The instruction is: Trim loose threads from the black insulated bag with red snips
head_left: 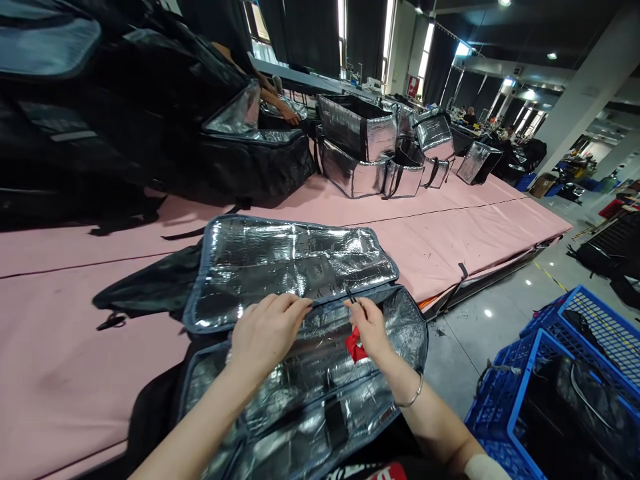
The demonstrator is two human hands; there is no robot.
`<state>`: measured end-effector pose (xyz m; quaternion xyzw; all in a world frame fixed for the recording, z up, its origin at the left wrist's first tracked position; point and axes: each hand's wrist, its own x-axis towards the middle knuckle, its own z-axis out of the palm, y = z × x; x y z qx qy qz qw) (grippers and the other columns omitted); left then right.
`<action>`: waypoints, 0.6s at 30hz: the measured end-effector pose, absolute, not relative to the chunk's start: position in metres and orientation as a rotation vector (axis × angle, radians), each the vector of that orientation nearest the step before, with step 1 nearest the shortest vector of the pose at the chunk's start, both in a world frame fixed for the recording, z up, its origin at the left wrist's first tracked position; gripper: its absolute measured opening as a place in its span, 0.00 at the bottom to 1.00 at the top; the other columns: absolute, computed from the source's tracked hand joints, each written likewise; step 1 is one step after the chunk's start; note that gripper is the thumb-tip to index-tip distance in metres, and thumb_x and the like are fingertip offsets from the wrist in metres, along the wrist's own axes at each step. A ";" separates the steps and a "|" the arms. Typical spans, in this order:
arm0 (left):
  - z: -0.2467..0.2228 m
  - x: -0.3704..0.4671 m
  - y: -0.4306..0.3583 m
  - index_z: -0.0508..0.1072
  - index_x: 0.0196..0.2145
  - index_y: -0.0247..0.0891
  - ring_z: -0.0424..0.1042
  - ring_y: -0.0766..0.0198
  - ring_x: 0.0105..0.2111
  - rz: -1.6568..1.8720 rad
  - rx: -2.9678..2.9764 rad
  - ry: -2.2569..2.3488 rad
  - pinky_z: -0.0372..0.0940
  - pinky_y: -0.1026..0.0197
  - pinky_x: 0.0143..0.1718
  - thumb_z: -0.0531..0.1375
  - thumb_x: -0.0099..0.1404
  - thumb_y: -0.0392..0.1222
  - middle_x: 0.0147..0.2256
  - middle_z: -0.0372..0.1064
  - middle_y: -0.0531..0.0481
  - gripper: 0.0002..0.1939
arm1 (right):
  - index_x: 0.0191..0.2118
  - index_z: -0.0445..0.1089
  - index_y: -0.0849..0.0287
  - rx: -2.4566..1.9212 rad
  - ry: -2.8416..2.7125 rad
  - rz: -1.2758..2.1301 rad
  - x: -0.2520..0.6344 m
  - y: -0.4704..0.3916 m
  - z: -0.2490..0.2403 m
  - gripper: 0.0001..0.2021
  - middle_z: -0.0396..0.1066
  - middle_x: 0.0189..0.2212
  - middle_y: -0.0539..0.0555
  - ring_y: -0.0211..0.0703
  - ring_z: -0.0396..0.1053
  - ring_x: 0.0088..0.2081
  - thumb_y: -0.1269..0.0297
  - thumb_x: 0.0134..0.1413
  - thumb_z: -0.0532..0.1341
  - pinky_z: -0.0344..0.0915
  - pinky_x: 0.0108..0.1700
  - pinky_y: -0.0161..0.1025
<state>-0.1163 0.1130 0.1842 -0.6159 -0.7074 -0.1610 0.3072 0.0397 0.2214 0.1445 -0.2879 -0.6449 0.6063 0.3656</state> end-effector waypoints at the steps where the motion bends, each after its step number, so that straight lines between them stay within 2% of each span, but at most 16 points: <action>1: 0.183 -0.117 0.116 0.75 0.36 0.38 0.67 0.57 0.29 -0.419 -1.633 -1.855 0.58 0.57 0.27 0.53 0.66 0.36 0.31 0.73 0.48 0.10 | 0.37 0.72 0.58 -0.743 -1.646 1.570 0.035 0.222 0.146 0.16 0.71 0.28 0.49 0.40 0.67 0.30 0.50 0.51 0.60 0.64 0.36 0.36; 3: 0.179 -0.116 0.119 0.75 0.36 0.36 0.67 0.56 0.30 -0.427 -1.635 -1.830 0.59 0.57 0.28 0.52 0.64 0.31 0.32 0.73 0.47 0.12 | 0.35 0.74 0.59 -0.759 -1.621 1.586 0.027 0.224 0.148 0.15 0.74 0.32 0.51 0.42 0.69 0.34 0.52 0.46 0.64 0.64 0.40 0.37; 6: 0.174 -0.115 0.120 0.74 0.35 0.36 0.67 0.56 0.32 -0.449 -1.626 -1.793 0.61 0.57 0.31 0.51 0.63 0.28 0.33 0.73 0.45 0.13 | 0.30 0.76 0.60 -0.828 -1.574 1.600 0.017 0.230 0.146 0.14 0.73 0.26 0.50 0.41 0.67 0.30 0.53 0.45 0.64 0.63 0.36 0.37; 11: 0.164 -0.116 0.120 0.74 0.35 0.35 0.69 0.56 0.33 -0.530 -1.611 -1.720 0.63 0.57 0.33 0.52 0.63 0.28 0.33 0.73 0.43 0.11 | 0.18 0.68 0.60 -0.943 -1.465 1.651 0.004 0.239 0.138 0.16 0.60 0.14 0.44 0.34 0.56 0.20 0.52 0.40 0.66 0.54 0.26 0.34; 13: 0.160 -0.117 0.120 0.74 0.35 0.35 0.69 0.56 0.32 -0.564 -1.610 -1.691 0.63 0.57 0.33 0.52 0.63 0.28 0.33 0.73 0.43 0.12 | 0.17 0.66 0.59 -0.967 -1.399 1.683 -0.001 0.240 0.135 0.17 0.56 0.13 0.43 0.33 0.52 0.19 0.50 0.38 0.67 0.52 0.23 0.33; 18: 0.154 -0.111 0.116 0.73 0.37 0.36 0.70 0.57 0.33 -0.647 -1.582 -1.636 0.64 0.57 0.35 0.55 0.62 0.27 0.33 0.73 0.44 0.10 | 0.18 0.62 0.58 -0.952 -1.257 1.765 -0.004 0.237 0.132 0.19 0.56 0.14 0.42 0.31 0.51 0.18 0.49 0.31 0.68 0.51 0.22 0.32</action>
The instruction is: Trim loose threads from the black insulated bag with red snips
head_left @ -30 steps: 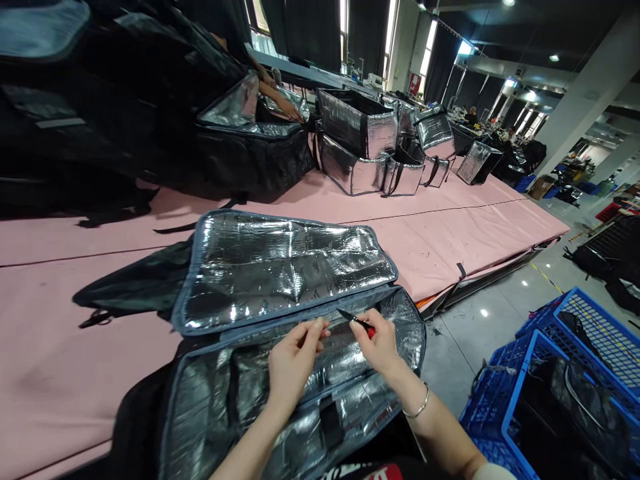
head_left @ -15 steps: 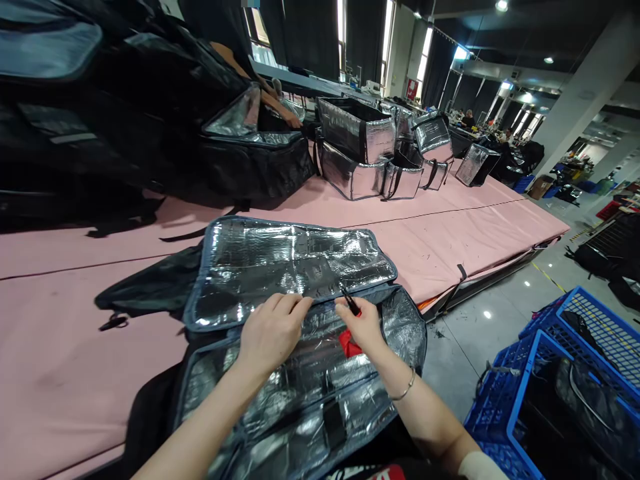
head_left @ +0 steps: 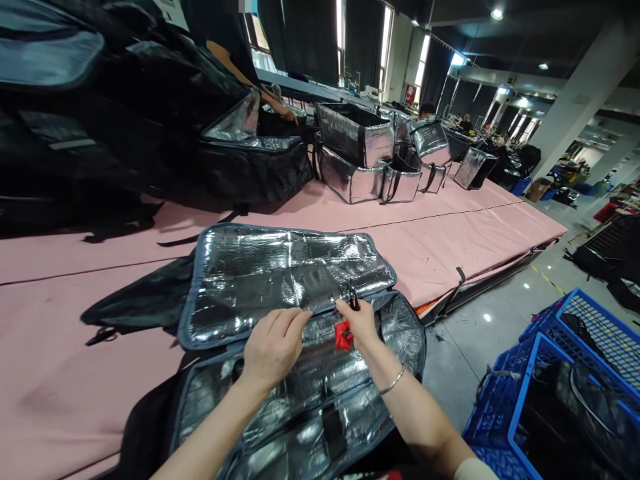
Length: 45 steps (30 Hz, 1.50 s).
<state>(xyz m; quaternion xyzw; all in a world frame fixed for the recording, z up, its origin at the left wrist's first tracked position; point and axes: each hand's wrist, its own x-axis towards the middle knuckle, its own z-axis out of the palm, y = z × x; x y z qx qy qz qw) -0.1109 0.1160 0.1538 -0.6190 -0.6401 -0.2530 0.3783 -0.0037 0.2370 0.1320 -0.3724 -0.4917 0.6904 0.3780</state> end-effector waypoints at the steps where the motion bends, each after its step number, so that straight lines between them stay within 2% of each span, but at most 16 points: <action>1: 0.153 -0.108 0.114 0.72 0.37 0.36 0.70 0.56 0.34 -0.665 -1.574 -1.629 0.65 0.57 0.36 0.56 0.62 0.27 0.33 0.73 0.44 0.09 | 0.18 0.61 0.58 -0.944 -1.238 1.777 -0.003 0.236 0.132 0.20 0.55 0.14 0.42 0.31 0.50 0.18 0.49 0.31 0.68 0.51 0.22 0.32; 6: 0.148 -0.092 0.104 0.70 0.42 0.34 0.70 0.56 0.36 -0.753 -1.554 -1.613 0.67 0.55 0.41 0.59 0.59 0.25 0.34 0.73 0.43 0.14 | 0.19 0.61 0.58 -0.909 -1.171 1.824 0.002 0.232 0.133 0.20 0.57 0.15 0.42 0.30 0.52 0.18 0.51 0.30 0.70 0.53 0.22 0.31; 11: 0.140 -0.082 0.093 0.70 0.46 0.34 0.72 0.57 0.36 -0.826 -1.535 -1.580 0.68 0.56 0.42 0.60 0.58 0.24 0.35 0.74 0.43 0.19 | 0.20 0.65 0.60 -0.907 -1.112 1.866 0.010 0.227 0.137 0.20 0.59 0.14 0.44 0.31 0.53 0.18 0.50 0.28 0.71 0.53 0.21 0.32; 20: 0.137 -0.065 0.077 0.70 0.50 0.41 0.75 0.60 0.37 -0.871 -1.564 -1.562 0.67 0.60 0.42 0.60 0.60 0.28 0.34 0.76 0.48 0.21 | 0.20 0.65 0.59 -0.920 -1.070 1.931 0.038 0.210 0.148 0.21 0.53 0.11 0.41 0.30 0.48 0.15 0.48 0.28 0.71 0.48 0.18 0.31; 23: 0.150 -0.061 0.076 0.71 0.49 0.43 0.74 0.61 0.35 -0.817 -1.536 -1.606 0.65 0.59 0.40 0.60 0.61 0.29 0.37 0.77 0.49 0.19 | 0.22 0.67 0.60 -0.909 -1.088 1.932 0.043 0.203 0.153 0.21 0.53 0.11 0.42 0.29 0.48 0.15 0.47 0.30 0.70 0.48 0.18 0.31; 27: 0.175 -0.057 0.079 0.74 0.42 0.45 0.71 0.61 0.31 -0.589 -1.439 -1.699 0.59 0.56 0.35 0.61 0.62 0.35 0.37 0.77 0.53 0.10 | 0.23 0.66 0.60 -0.907 -1.141 1.898 0.045 0.197 0.154 0.21 0.53 0.13 0.42 0.29 0.48 0.16 0.46 0.33 0.68 0.48 0.19 0.31; 30: 0.187 -0.063 0.085 0.74 0.39 0.44 0.71 0.59 0.34 -0.561 -1.475 -1.736 0.56 0.54 0.36 0.61 0.64 0.39 0.36 0.77 0.54 0.06 | 0.24 0.64 0.59 -0.906 -1.237 1.841 0.044 0.197 0.153 0.21 0.53 0.14 0.42 0.30 0.48 0.16 0.45 0.37 0.66 0.48 0.19 0.32; 32: 0.188 -0.071 0.091 0.75 0.37 0.44 0.71 0.59 0.35 -0.638 -1.565 -1.829 0.57 0.55 0.36 0.58 0.66 0.40 0.35 0.76 0.53 0.05 | 0.24 0.65 0.59 -0.892 -1.348 1.782 0.045 0.199 0.154 0.21 0.55 0.14 0.43 0.31 0.49 0.16 0.44 0.42 0.63 0.49 0.19 0.32; 34: 0.186 -0.081 0.100 0.75 0.35 0.43 0.71 0.60 0.34 -0.711 -1.639 -1.975 0.59 0.57 0.35 0.55 0.67 0.42 0.33 0.75 0.51 0.10 | 0.24 0.67 0.59 -0.854 -1.499 1.694 0.047 0.204 0.159 0.20 0.59 0.15 0.46 0.34 0.54 0.17 0.44 0.46 0.61 0.52 0.20 0.33; 37: 0.182 -0.093 0.115 0.76 0.31 0.41 0.70 0.59 0.31 -0.731 -1.642 -2.156 0.61 0.58 0.33 0.50 0.68 0.45 0.28 0.72 0.48 0.16 | 0.23 0.69 0.58 -0.776 -1.753 1.482 0.054 0.214 0.170 0.17 0.67 0.21 0.50 0.39 0.64 0.25 0.49 0.52 0.59 0.60 0.29 0.35; 39: 0.182 -0.099 0.123 0.75 0.29 0.41 0.70 0.57 0.31 -0.720 -1.641 -2.233 0.61 0.58 0.31 0.49 0.67 0.45 0.27 0.71 0.47 0.17 | 0.26 0.72 0.56 -0.747 -1.894 1.310 0.057 0.224 0.178 0.13 0.69 0.25 0.50 0.42 0.66 0.31 0.55 0.55 0.59 0.61 0.35 0.36; 42: 0.185 -0.104 0.130 0.75 0.27 0.42 0.70 0.56 0.30 -0.705 -1.633 -2.368 0.57 0.60 0.26 0.49 0.65 0.45 0.26 0.70 0.48 0.17 | 0.33 0.75 0.52 -0.726 -2.107 1.063 0.054 0.240 0.186 0.03 0.70 0.30 0.50 0.42 0.67 0.35 0.63 0.53 0.63 0.60 0.37 0.36; 45: 0.187 -0.107 0.132 0.75 0.27 0.43 0.70 0.56 0.28 -0.695 -1.614 -2.488 0.55 0.61 0.23 0.50 0.63 0.46 0.27 0.71 0.48 0.16 | 0.34 0.76 0.51 -0.718 -2.392 0.768 0.043 0.253 0.188 0.04 0.71 0.33 0.49 0.42 0.68 0.36 0.67 0.52 0.65 0.57 0.33 0.35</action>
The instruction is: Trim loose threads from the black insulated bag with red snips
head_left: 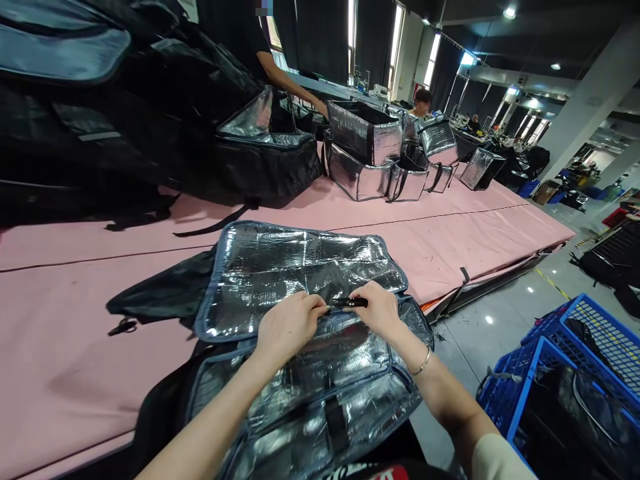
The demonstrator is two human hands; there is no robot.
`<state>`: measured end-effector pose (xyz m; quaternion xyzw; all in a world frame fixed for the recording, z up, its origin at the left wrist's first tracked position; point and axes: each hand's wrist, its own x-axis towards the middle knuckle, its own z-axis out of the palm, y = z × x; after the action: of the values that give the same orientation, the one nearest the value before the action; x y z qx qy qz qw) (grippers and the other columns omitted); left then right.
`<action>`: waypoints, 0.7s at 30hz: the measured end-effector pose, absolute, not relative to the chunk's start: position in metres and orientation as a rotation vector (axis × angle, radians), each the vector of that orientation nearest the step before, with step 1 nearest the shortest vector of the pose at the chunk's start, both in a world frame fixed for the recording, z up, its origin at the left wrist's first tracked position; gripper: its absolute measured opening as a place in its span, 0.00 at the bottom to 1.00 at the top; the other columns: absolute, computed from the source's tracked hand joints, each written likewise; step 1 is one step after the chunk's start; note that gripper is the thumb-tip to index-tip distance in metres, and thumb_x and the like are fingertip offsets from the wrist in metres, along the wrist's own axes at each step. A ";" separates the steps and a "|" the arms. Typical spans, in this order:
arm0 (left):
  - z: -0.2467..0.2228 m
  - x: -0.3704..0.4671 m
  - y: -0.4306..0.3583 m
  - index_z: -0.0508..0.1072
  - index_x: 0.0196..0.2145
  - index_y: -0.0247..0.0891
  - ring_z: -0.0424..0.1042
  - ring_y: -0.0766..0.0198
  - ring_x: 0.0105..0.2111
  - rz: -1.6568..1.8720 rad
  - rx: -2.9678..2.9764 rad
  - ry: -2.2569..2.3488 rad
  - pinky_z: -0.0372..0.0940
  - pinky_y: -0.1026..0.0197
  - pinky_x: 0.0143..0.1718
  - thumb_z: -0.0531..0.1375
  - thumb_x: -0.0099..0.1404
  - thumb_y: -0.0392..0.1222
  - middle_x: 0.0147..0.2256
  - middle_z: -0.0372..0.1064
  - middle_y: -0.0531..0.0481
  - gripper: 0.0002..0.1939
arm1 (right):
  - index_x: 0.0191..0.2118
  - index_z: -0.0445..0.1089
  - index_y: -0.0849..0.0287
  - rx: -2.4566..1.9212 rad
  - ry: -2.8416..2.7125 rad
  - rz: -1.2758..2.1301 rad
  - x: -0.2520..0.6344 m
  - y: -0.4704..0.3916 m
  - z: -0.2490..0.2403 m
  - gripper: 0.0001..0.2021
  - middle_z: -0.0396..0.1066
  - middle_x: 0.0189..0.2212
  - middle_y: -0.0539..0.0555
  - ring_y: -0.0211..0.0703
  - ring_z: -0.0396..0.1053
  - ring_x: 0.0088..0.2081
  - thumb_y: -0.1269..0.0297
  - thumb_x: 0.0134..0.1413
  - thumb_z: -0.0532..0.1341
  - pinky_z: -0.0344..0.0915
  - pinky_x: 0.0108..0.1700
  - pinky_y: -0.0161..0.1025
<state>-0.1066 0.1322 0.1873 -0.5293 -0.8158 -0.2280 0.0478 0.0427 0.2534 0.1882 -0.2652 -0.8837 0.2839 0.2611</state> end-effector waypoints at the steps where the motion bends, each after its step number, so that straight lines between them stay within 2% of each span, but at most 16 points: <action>1: 0.188 -0.108 0.133 0.76 0.27 0.44 0.70 0.56 0.28 -0.694 -1.607 -2.523 0.54 0.61 0.23 0.51 0.63 0.46 0.27 0.71 0.48 0.15 | 0.33 0.76 0.51 -0.717 -2.458 0.703 0.038 0.257 0.188 0.04 0.72 0.33 0.49 0.42 0.69 0.36 0.68 0.52 0.65 0.57 0.32 0.35; 4: 0.189 -0.112 0.135 0.76 0.26 0.44 0.70 0.56 0.27 -0.702 -1.597 -2.608 0.54 0.61 0.23 0.52 0.61 0.46 0.27 0.72 0.47 0.13 | 0.31 0.76 0.50 -0.731 -2.538 0.687 0.027 0.265 0.189 0.04 0.74 0.33 0.48 0.41 0.69 0.35 0.65 0.54 0.64 0.55 0.30 0.35; 10: 0.188 -0.112 0.138 0.75 0.25 0.44 0.70 0.55 0.28 -0.784 -1.604 -2.665 0.54 0.60 0.24 0.52 0.59 0.47 0.29 0.73 0.47 0.14 | 0.27 0.77 0.51 -0.811 -2.684 0.734 0.015 0.276 0.195 0.10 0.72 0.23 0.49 0.42 0.66 0.27 0.54 0.53 0.65 0.49 0.25 0.35; 16: 0.198 -0.119 0.118 0.75 0.28 0.44 0.72 0.56 0.34 -0.997 -1.573 -2.656 0.61 0.60 0.31 0.49 0.59 0.51 0.32 0.74 0.48 0.16 | 0.33 0.78 0.50 -0.842 -2.712 0.751 0.019 0.275 0.197 0.10 0.75 0.29 0.49 0.41 0.69 0.31 0.52 0.57 0.62 0.50 0.27 0.35; 21: 0.206 -0.145 0.062 0.75 0.31 0.43 0.70 0.56 0.36 -1.370 -1.161 -2.592 0.64 0.57 0.38 0.54 0.55 0.58 0.33 0.74 0.49 0.18 | 0.35 0.78 0.51 -0.854 -2.709 0.751 0.024 0.273 0.195 0.11 0.76 0.35 0.49 0.42 0.71 0.36 0.53 0.58 0.60 0.52 0.30 0.35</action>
<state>-0.1455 0.0620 0.2064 -0.3683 -0.8219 -0.4346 -0.0060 0.0241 0.2731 0.1954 -0.2893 -0.9172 0.2543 0.1017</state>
